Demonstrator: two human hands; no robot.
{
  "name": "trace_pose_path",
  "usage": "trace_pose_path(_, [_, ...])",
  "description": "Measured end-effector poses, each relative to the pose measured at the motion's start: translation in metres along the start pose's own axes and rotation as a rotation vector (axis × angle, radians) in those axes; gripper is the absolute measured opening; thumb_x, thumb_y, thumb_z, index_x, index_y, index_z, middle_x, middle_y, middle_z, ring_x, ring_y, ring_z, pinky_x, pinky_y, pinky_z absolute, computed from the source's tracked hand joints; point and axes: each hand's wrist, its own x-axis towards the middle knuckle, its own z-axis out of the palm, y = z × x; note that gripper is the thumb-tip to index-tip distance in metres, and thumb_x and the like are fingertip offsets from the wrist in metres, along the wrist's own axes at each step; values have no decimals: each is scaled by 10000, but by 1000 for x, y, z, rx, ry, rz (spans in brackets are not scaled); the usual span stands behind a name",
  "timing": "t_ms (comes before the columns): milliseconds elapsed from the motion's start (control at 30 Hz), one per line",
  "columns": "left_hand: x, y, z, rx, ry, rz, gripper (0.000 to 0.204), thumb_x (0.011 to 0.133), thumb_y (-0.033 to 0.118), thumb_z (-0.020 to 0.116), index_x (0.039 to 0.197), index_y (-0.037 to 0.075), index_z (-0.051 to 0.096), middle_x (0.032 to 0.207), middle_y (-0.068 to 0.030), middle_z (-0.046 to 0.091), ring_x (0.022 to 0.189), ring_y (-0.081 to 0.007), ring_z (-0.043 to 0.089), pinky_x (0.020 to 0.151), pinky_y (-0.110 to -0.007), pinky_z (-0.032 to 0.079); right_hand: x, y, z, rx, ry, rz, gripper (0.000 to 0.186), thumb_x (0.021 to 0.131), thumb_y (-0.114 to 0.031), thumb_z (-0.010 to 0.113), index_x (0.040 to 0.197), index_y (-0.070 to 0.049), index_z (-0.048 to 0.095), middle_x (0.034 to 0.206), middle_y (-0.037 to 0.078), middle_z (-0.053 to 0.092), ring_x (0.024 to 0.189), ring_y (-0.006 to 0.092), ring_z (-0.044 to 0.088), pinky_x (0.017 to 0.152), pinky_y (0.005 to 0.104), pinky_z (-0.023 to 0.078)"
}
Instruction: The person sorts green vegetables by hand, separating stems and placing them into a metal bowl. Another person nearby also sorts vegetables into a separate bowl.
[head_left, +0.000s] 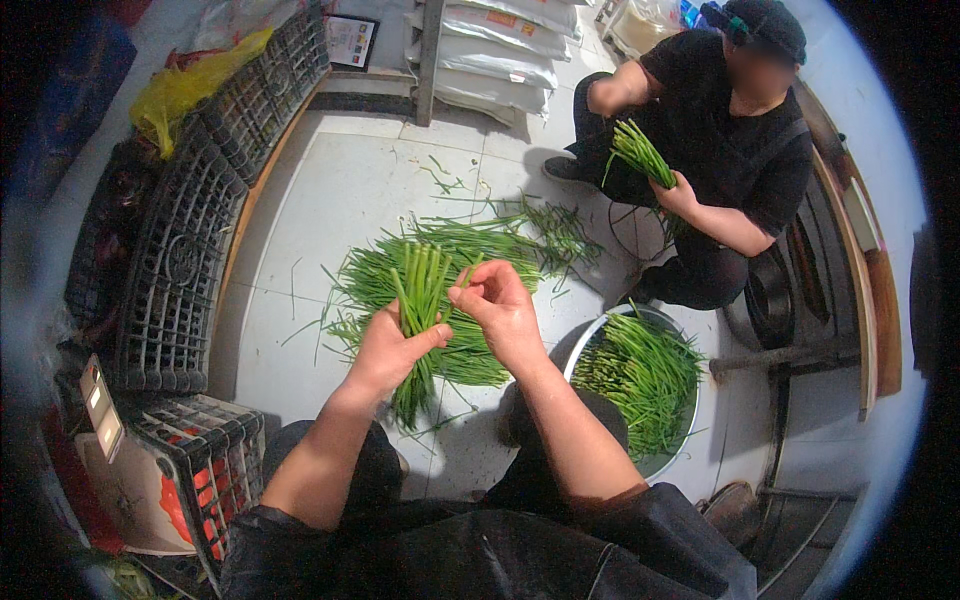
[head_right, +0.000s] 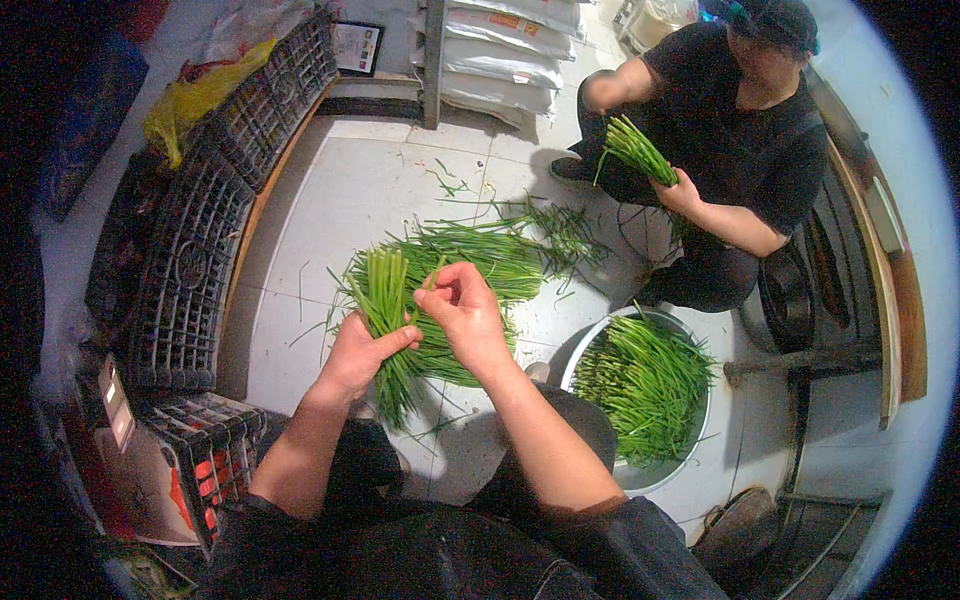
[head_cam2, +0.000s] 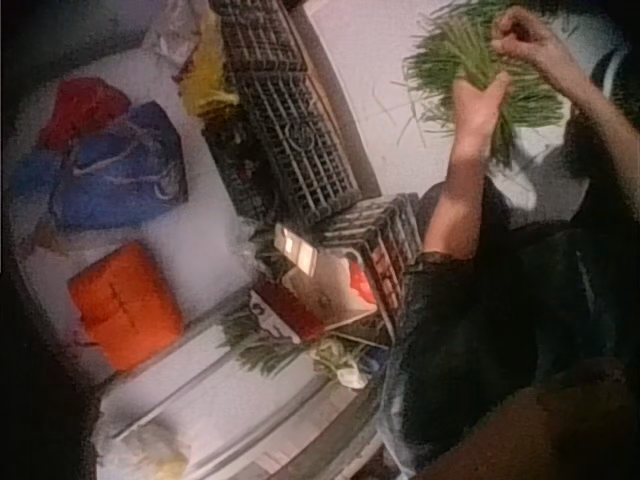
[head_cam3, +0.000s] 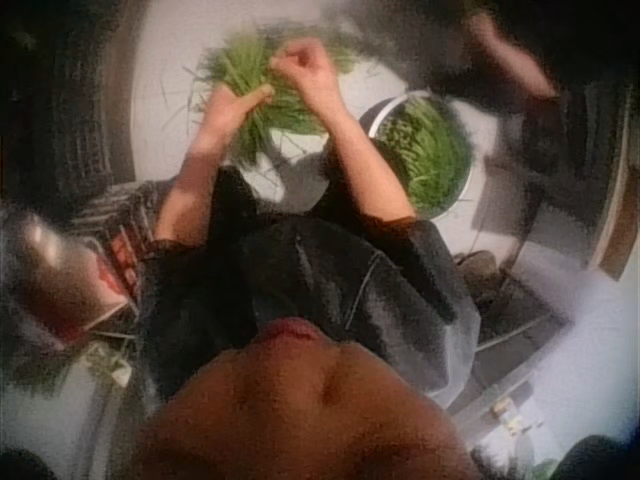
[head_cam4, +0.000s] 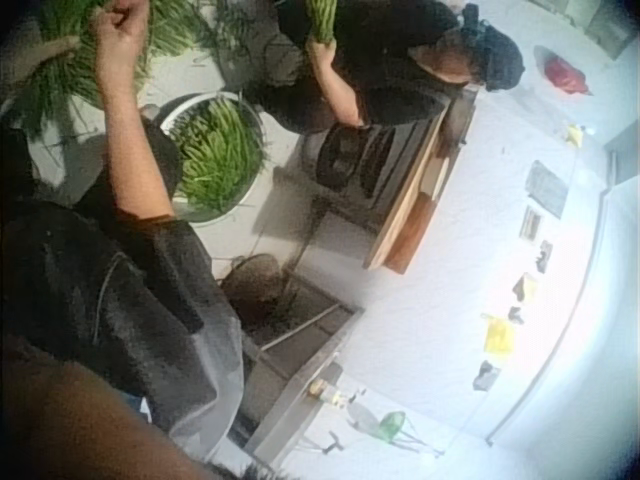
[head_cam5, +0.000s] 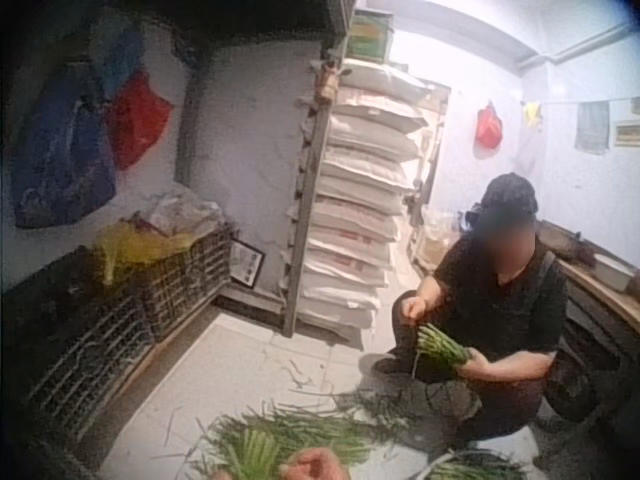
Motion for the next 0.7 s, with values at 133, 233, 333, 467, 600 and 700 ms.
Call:
trace_pose_path(133, [2,4,-3,6,11,41,127,823,87,618,904,-8,595,826,-64,635,775,-146,601,724,-271,475,8,-5,-13,44,41,-12,145,817,7,562,886,-57,452,920,47,554,754,106,491,724,241,420])
trace_pose_path(233, [3,20,-23,93,50,83,102,833,111,594,843,10,596,780,-54,628,755,-136,584,714,-269,458,17,-11,-29,126,144,-66,116,834,-10,557,880,-53,460,925,42,552,727,98,472,705,237,403])
trace_pose_path(333, [2,35,-45,308,268,37,116,825,125,606,822,13,574,713,-29,619,645,-148,592,668,-342,489,20,-17,-44,84,192,-130,118,853,-26,555,869,-68,446,911,40,547,696,93,455,655,235,385])
trace_pose_path(467, [0,33,-51,1159,544,205,127,822,126,599,845,3,582,673,-44,623,628,-120,599,599,-312,488,17,-20,-48,-5,130,-114,132,858,-27,551,877,-77,430,903,42,545,701,96,465,650,235,388])
trace_pose_path(600, [1,27,-37,502,300,21,183,805,133,634,929,0,613,677,-43,629,635,-98,594,568,-268,468,13,-19,-33,7,-32,23,134,851,-41,567,888,-75,444,880,38,557,717,105,495,646,243,410])
trace_pose_path(700, [1,24,-24,263,21,-59,220,831,141,629,987,-11,601,806,-54,642,636,-95,560,578,-232,464,8,-18,-17,17,-139,160,149,827,-50,610,865,-68,467,823,37,565,693,109,519,636,249,430])
